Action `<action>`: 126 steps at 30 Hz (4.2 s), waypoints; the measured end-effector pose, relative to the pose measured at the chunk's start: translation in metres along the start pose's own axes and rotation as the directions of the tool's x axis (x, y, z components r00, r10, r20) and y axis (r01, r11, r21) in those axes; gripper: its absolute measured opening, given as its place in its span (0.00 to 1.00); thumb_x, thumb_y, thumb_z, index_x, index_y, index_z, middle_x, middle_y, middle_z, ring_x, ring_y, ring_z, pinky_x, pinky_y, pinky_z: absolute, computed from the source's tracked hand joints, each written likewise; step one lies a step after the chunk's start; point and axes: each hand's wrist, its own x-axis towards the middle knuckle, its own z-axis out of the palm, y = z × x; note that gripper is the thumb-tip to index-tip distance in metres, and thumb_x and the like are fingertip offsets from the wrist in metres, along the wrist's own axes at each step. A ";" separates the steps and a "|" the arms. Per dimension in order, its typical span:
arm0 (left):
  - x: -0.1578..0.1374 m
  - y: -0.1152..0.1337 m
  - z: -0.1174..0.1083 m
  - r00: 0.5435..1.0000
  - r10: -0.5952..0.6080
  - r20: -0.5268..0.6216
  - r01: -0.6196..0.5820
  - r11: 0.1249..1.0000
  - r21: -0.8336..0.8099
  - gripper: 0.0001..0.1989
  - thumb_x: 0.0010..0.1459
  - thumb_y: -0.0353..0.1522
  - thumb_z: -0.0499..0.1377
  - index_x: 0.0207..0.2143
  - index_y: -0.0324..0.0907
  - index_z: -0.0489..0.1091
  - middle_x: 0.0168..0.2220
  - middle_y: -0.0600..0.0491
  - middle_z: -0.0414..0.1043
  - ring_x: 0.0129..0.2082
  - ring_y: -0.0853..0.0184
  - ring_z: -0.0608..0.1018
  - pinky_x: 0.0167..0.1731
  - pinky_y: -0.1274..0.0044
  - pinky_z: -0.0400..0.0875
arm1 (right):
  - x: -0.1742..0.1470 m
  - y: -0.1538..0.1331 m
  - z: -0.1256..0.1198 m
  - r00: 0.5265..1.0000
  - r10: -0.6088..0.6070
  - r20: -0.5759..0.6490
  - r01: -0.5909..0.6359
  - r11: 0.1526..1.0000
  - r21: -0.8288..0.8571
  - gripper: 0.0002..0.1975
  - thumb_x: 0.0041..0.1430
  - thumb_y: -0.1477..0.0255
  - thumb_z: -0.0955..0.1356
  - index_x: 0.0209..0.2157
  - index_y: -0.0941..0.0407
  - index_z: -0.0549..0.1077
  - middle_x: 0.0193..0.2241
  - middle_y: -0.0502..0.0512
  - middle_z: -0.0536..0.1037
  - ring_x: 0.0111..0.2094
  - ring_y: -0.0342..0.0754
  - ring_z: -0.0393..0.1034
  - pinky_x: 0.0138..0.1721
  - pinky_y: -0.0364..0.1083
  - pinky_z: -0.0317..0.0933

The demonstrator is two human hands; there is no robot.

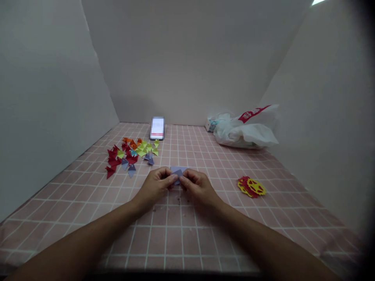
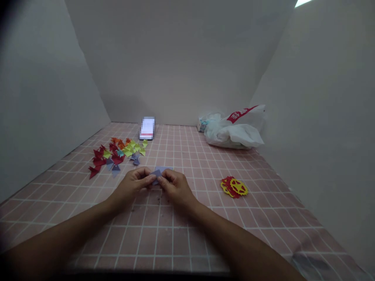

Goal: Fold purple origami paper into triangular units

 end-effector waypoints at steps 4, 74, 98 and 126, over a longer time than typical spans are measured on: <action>0.000 0.003 0.000 1.000 0.003 -0.001 -0.003 0.999 0.035 0.13 0.53 0.40 0.63 0.25 0.39 0.67 0.22 0.57 0.66 0.23 0.72 0.68 0.28 0.78 0.63 | 0.000 0.002 -0.001 0.998 0.015 -0.061 -0.014 1.000 0.024 0.13 0.62 0.65 0.65 0.25 0.55 0.67 0.22 0.49 0.68 0.25 0.44 0.62 0.29 0.44 0.55; -0.005 0.000 0.008 0.994 0.102 -0.047 -0.104 0.993 -0.052 0.11 0.56 0.36 0.63 0.31 0.39 0.67 0.25 0.55 0.74 0.24 0.72 0.77 0.28 0.78 0.74 | -0.005 0.008 0.010 0.989 -0.046 -0.139 0.077 0.972 0.223 0.06 0.61 0.70 0.69 0.34 0.54 0.67 0.28 0.47 0.70 0.27 0.43 0.67 0.29 0.44 0.63; -0.003 -0.005 0.001 0.985 0.170 0.012 -0.167 0.976 -0.141 0.20 0.61 0.37 0.62 0.54 0.41 0.67 0.39 0.53 0.71 0.35 0.69 0.78 0.41 0.73 0.76 | 0.001 0.003 0.003 0.995 0.073 -0.070 -0.044 0.935 0.353 0.12 0.59 0.64 0.69 0.28 0.55 0.68 0.21 0.47 0.71 0.23 0.42 0.65 0.29 0.44 0.59; 0.002 -0.007 -0.003 0.980 0.192 0.053 -0.190 0.981 -0.045 0.21 0.56 0.35 0.65 0.52 0.40 0.70 0.41 0.48 0.75 0.38 0.65 0.80 0.41 0.70 0.78 | 0.002 0.003 0.008 0.950 0.274 0.149 -0.298 0.660 0.690 0.15 0.51 0.63 0.76 0.28 0.57 0.70 0.22 0.46 0.71 0.20 0.39 0.62 0.27 0.43 0.61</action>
